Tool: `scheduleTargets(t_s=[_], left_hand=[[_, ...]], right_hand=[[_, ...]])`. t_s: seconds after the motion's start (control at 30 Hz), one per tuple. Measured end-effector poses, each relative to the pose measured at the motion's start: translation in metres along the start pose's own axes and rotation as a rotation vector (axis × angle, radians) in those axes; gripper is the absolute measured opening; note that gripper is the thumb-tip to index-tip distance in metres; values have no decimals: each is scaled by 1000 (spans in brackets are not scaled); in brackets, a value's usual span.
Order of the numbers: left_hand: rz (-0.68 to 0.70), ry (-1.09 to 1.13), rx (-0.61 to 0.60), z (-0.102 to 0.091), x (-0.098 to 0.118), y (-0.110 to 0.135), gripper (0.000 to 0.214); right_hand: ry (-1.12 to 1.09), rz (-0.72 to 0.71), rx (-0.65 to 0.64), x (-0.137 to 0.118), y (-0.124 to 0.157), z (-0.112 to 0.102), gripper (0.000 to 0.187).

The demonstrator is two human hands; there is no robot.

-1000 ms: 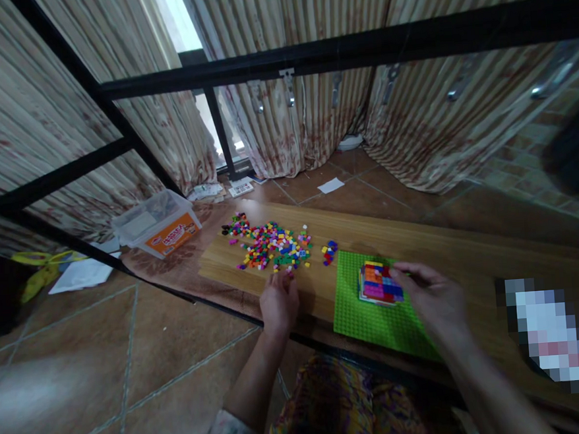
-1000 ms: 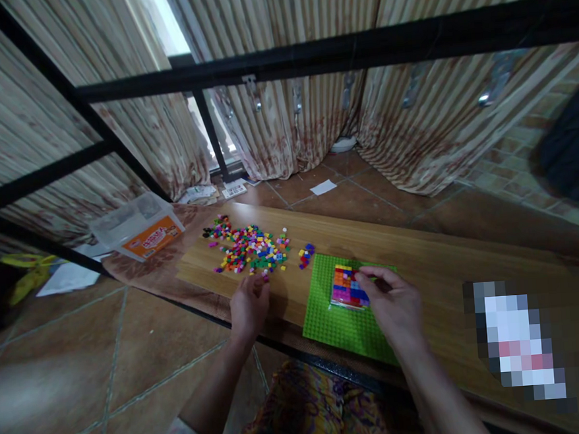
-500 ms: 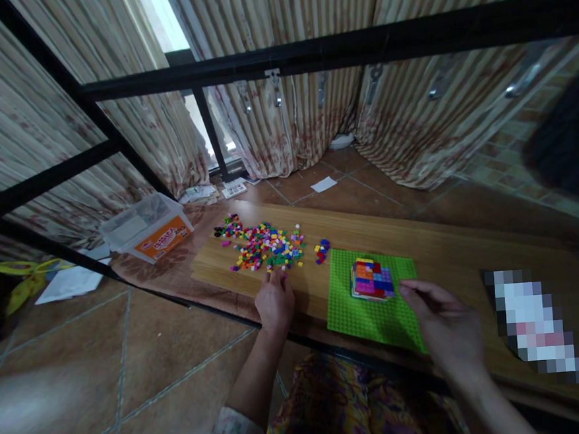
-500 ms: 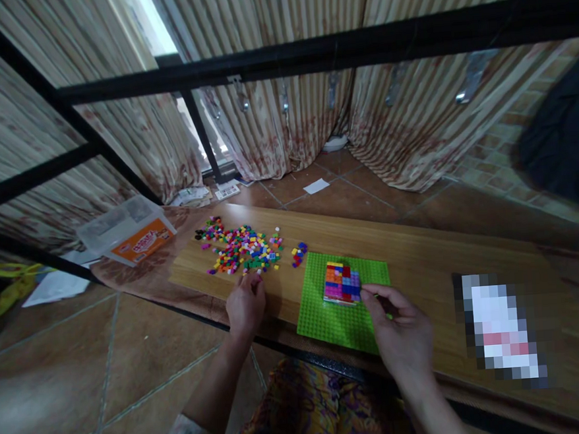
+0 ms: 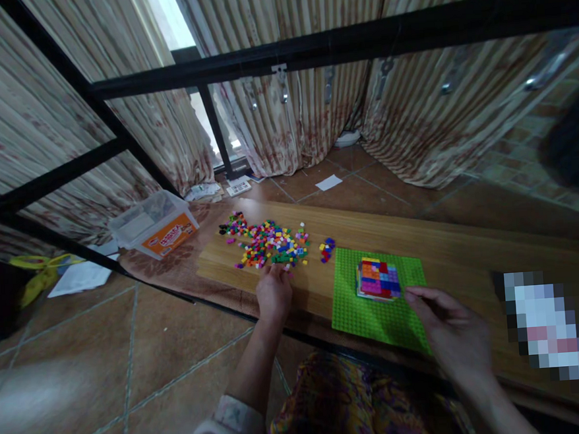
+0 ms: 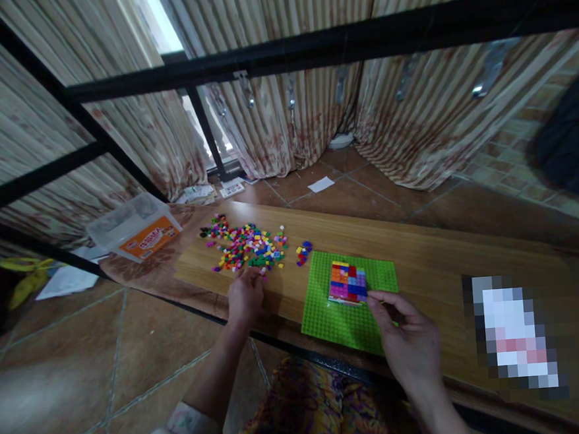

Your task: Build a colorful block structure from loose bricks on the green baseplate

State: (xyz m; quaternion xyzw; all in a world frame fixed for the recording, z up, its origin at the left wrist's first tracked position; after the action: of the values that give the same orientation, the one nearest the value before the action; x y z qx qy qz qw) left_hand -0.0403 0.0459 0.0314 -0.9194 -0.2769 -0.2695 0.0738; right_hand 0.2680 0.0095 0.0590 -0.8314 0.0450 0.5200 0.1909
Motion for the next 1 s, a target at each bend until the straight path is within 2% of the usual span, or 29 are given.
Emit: scheduleTargets(t_s=[0.4, 0.5, 0.6, 0.67, 0.73, 0.87, 0.93, 1.0], left_hand=[[-37, -97, -3, 2, 6, -4, 18], [-66, 28, 6, -5, 3, -3, 14], [-61, 300, -45, -14, 6, 11, 12], [-39, 521, -164, -16, 16, 30, 16], [-31, 735, -385, -12, 30, 54, 19], [-236, 999, -807, 6, 55, 99, 27], [-341, 1070, -939, 13, 63, 112, 29], [-424, 1119, -1014, 16, 70, 117, 31]], right_hand=[[-28, 21, -24, 4, 3, 1, 29], [-49, -4, -23, 0, 5, 1, 28], [-52, -59, -52, -8, 9, 5, 26], [-64, -118, -100, -16, 15, 12, 23], [-95, -188, -175, -27, 21, 22, 19], [-134, -300, -314, -45, 31, 38, 17], [-148, -325, -324, -49, 31, 39, 16], [-165, -338, -317, -49, 31, 36, 15]])
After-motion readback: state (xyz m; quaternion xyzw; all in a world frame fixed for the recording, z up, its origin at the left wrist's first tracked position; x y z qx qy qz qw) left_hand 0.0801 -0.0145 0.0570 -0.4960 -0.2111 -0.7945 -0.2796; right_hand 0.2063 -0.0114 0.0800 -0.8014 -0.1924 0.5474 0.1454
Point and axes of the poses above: each hand's wrist, its own y-axis away from the middle knuckle, its own z-axis out of the palm, x = y × z, the point moved 5 cm from there along -y, towards the middle knuckle, and after that the axes turned 12 degrees about -z, right-handed, at the moved point
